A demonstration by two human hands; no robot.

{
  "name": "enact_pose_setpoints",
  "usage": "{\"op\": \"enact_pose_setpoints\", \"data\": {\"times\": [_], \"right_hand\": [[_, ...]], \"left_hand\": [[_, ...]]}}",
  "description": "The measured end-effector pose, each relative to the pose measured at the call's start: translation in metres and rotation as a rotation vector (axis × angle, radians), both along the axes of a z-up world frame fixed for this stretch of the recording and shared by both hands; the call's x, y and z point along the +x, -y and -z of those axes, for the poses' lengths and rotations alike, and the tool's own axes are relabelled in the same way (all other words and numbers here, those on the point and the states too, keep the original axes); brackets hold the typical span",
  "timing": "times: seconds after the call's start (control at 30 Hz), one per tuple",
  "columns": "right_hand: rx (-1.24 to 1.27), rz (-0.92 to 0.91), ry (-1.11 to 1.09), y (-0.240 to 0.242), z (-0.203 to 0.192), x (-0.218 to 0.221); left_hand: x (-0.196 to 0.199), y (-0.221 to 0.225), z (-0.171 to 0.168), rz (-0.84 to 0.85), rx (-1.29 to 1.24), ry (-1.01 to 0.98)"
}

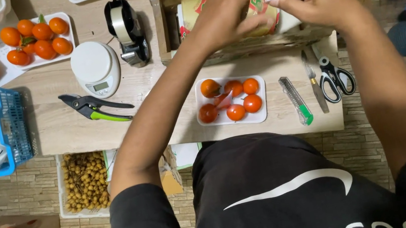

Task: Packaging oranges into plastic trays and wrapping them with plastic film.

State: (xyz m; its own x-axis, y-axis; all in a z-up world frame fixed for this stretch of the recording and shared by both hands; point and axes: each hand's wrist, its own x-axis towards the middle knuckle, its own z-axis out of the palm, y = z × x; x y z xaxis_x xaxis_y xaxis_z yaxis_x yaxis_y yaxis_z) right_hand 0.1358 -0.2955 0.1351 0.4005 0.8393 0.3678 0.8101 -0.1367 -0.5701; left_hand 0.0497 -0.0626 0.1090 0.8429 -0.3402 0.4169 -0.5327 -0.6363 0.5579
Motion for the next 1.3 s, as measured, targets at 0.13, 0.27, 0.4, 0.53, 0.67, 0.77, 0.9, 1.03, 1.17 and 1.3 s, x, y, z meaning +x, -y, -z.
{"op": "enact_pose_setpoints", "data": {"times": [0.13,0.27,0.4,0.53,0.67,0.77,0.9,1.03,1.17,1.3], "right_hand": [[0.069,0.015,0.080,0.000,0.000,-0.008],[0.219,0.199,-0.068,0.011,-0.018,-0.036],[-0.653,0.459,-0.823,-0.049,-0.050,-0.114],[-0.864,0.122,-0.344,-0.058,0.147,-0.089],[-0.883,0.115,-0.379,-0.061,0.224,-0.071],[-0.842,0.099,-0.532,-0.055,0.239,-0.067],[-0.866,0.028,-0.523,-0.050,0.250,-0.066],[-0.845,0.012,-0.559,-0.040,0.242,-0.075],[-0.733,0.042,-0.782,-0.035,0.232,-0.085],[-0.520,0.013,-1.001,-0.028,0.251,-0.096]], "left_hand": [[0.007,0.004,0.003,-0.069,-0.015,0.143],[0.007,0.000,0.003,-0.141,0.039,0.215],[0.005,-0.002,0.005,-0.116,0.009,0.329],[0.005,-0.001,0.010,-0.113,0.077,0.414],[0.007,-0.003,0.013,-0.188,0.213,0.659],[0.007,-0.003,0.010,-0.219,0.275,0.785],[0.011,-0.004,0.004,-0.227,0.299,0.818],[0.017,-0.004,0.005,-0.219,0.304,0.816],[0.022,-0.002,0.006,-0.221,0.295,0.799],[0.028,-0.003,0.008,-0.202,0.288,0.773]]}}
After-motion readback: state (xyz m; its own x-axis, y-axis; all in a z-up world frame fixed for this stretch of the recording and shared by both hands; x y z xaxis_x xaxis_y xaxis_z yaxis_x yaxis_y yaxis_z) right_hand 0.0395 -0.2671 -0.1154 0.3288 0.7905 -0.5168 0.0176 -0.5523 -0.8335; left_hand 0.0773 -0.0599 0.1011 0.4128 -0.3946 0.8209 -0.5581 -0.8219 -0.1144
